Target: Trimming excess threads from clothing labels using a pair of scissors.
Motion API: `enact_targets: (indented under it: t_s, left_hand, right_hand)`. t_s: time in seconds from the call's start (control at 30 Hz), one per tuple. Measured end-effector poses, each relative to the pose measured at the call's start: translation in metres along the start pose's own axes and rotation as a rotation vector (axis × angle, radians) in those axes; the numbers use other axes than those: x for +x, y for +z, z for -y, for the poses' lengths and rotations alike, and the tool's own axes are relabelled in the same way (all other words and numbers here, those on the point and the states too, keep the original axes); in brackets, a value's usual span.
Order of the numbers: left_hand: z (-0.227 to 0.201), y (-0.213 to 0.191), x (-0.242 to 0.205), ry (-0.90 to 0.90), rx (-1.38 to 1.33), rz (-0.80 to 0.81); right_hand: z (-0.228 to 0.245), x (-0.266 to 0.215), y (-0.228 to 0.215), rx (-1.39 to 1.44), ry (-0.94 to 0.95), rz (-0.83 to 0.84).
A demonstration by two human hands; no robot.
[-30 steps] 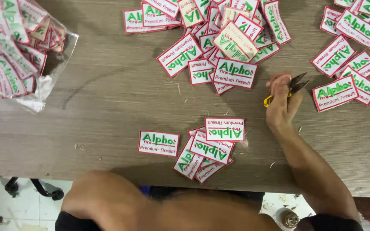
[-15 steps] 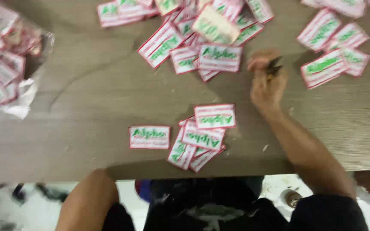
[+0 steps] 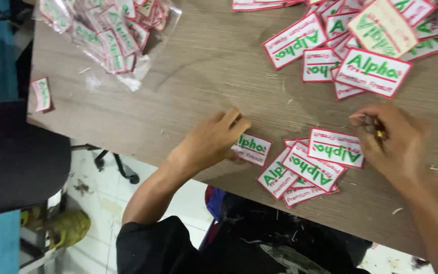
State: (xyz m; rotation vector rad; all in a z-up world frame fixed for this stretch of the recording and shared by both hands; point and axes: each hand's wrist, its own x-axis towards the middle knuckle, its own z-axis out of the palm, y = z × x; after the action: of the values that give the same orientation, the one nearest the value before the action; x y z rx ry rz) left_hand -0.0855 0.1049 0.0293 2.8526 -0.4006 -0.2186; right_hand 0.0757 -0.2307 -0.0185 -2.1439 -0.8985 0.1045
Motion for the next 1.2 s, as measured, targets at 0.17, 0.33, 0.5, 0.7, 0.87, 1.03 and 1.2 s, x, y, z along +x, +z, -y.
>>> enact_targets:
  t_s: [0.17,0.33,0.5,0.7,0.87,1.03,1.2]
  left_hand:
    - [0.0,-0.013,0.004,-0.057,-0.312,0.206]
    - [-0.023,-0.018,0.044,0.073,-0.576,0.064]
    - [-0.048,-0.008,0.085,0.147,-0.72,-0.24]
    - [0.011,0.008,0.121,-0.255,-0.987,-0.534]
    - [-0.018,-0.002,0.132,0.01,-1.209,-0.463]
    - [-0.038,0.011,0.131,-0.101,-1.491,-0.131]
    - [-0.018,-0.001,0.137,-0.518,-1.289,-0.531]
  right_hand:
    - [0.015,0.002,-0.001,0.002,-0.073,0.01]
    - [0.027,0.001,0.001,0.183,-0.071,0.12]
    - [0.054,0.003,0.01,0.317,0.074,-0.104]
    - [0.043,0.022,0.006,0.407,0.323,-0.347]
    - [0.026,0.021,0.008,0.456,0.449,-0.311]
    - [0.029,0.024,0.006,0.439,0.464,-0.278]
    - [0.021,0.02,0.007,0.528,0.506,-0.348]
